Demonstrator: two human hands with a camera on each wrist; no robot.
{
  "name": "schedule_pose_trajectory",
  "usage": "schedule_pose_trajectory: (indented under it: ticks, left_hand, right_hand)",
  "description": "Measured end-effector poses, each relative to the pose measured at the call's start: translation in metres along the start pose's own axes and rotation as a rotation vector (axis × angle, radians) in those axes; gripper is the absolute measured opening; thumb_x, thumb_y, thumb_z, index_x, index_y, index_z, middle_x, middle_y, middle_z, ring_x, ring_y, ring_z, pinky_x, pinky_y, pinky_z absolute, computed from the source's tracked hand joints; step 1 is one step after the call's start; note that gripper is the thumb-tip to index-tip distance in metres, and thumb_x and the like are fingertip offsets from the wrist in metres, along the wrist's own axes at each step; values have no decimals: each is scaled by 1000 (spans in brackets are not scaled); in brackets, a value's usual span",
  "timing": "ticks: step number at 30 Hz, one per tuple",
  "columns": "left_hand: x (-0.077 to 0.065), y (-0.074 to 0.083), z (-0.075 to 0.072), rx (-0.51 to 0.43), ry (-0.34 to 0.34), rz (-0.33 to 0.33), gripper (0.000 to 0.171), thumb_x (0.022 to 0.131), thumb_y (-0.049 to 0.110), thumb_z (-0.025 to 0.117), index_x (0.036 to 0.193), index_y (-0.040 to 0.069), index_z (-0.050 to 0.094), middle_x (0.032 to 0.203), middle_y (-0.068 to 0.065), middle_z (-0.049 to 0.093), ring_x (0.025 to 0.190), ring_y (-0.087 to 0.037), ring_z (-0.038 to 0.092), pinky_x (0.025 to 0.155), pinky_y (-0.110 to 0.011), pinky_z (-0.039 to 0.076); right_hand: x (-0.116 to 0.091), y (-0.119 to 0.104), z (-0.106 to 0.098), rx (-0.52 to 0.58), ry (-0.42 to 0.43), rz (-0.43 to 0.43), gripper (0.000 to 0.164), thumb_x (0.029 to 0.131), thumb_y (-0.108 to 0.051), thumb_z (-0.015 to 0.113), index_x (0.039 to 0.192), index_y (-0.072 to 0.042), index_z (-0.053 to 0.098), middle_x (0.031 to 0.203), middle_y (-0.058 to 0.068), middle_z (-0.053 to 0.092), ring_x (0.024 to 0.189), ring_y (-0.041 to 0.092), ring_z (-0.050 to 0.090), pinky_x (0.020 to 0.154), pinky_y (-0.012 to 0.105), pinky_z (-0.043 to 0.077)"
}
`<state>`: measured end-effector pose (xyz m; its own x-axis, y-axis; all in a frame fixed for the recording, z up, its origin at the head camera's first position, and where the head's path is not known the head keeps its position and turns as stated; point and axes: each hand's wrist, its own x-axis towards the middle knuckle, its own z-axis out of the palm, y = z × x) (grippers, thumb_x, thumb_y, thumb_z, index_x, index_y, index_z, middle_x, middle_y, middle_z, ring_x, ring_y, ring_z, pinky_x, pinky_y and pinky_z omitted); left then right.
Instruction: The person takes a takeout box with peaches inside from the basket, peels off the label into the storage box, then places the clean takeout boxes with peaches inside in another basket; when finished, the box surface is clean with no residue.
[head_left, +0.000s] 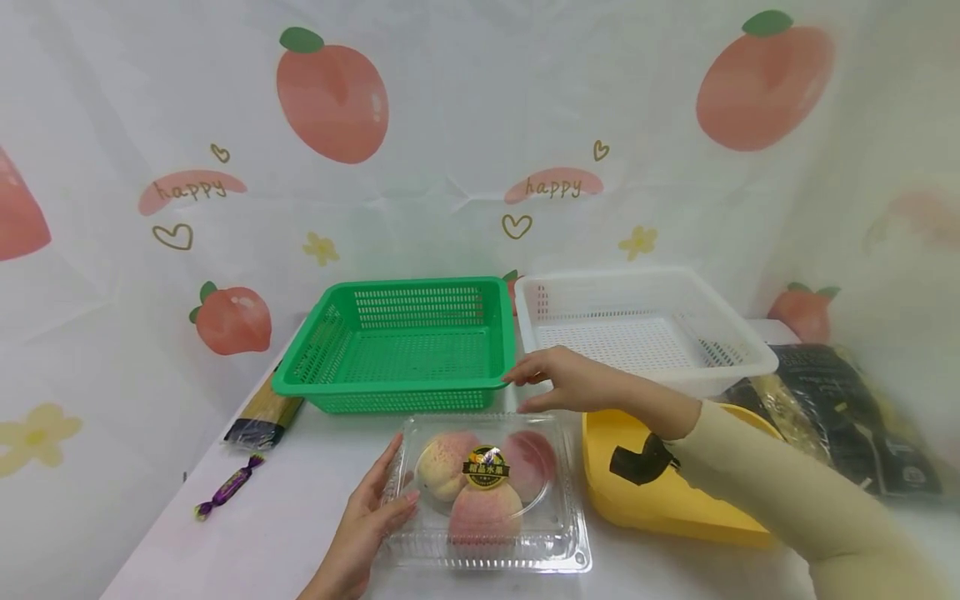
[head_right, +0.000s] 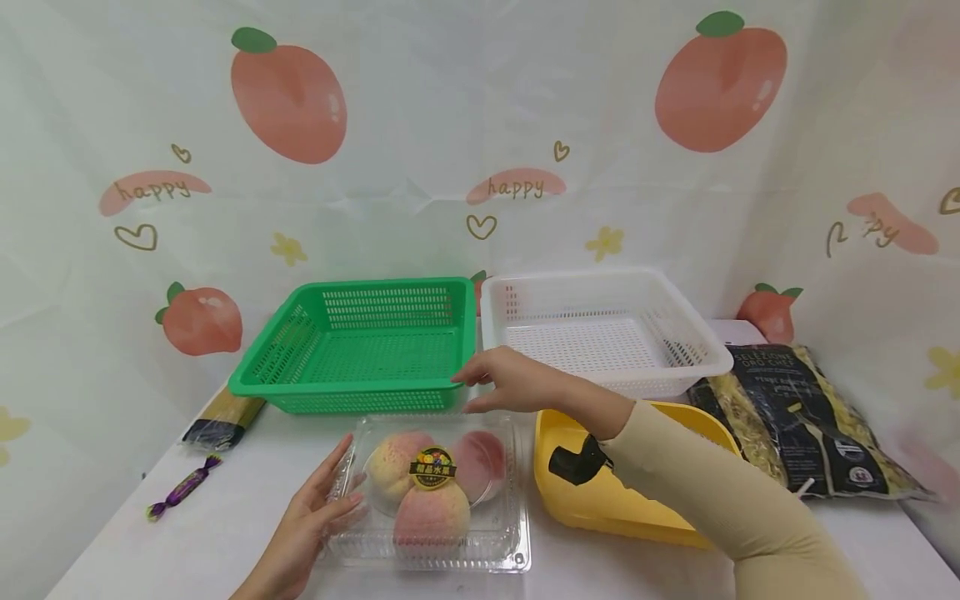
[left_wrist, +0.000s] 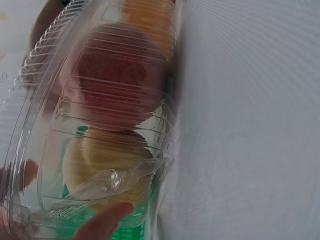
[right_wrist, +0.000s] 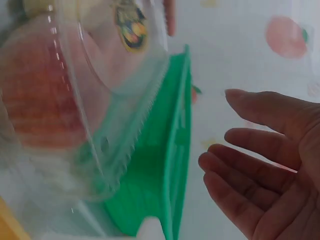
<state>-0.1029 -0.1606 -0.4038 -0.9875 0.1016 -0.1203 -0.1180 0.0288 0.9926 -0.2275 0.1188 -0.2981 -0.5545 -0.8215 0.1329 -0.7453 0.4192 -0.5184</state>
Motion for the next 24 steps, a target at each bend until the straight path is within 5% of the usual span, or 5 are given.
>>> schedule_pose_trajectory:
  ticks: [7, 13, 24]
  left_hand:
    - [-1, 0, 0, -9, 12, 0, 70, 92, 10, 53, 151, 22, 16, 157, -15, 4, 137, -45, 23, 101, -50, 42]
    - [-1, -2, 0, -11, 22, 1, 70, 92, 9, 54, 150, 23, 17, 157, -15, 6, 137, -45, 23, 100, -49, 43]
    - [0, -3, -1, -3, 26, -4, 70, 92, 12, 55, 150, 23, 18, 157, -15, 7, 137, -44, 25, 100, -48, 44]
  right_hand:
    - [28, -20, 19, 47, -223, 2, 25, 84, -8, 68, 107, 1, 67, 95, 7, 69, 83, 8, 63, 77, 16, 52]
    - [46, -23, 37, 99, -328, 50, 9, 81, -5, 70, 90, -2, 69, 80, 2, 68, 68, -1, 56, 65, 13, 50]
    - [58, -16, 52, 135, -384, 89, 5, 79, -1, 70, 78, -3, 65, 69, -2, 60, 62, -1, 52, 59, 12, 48]
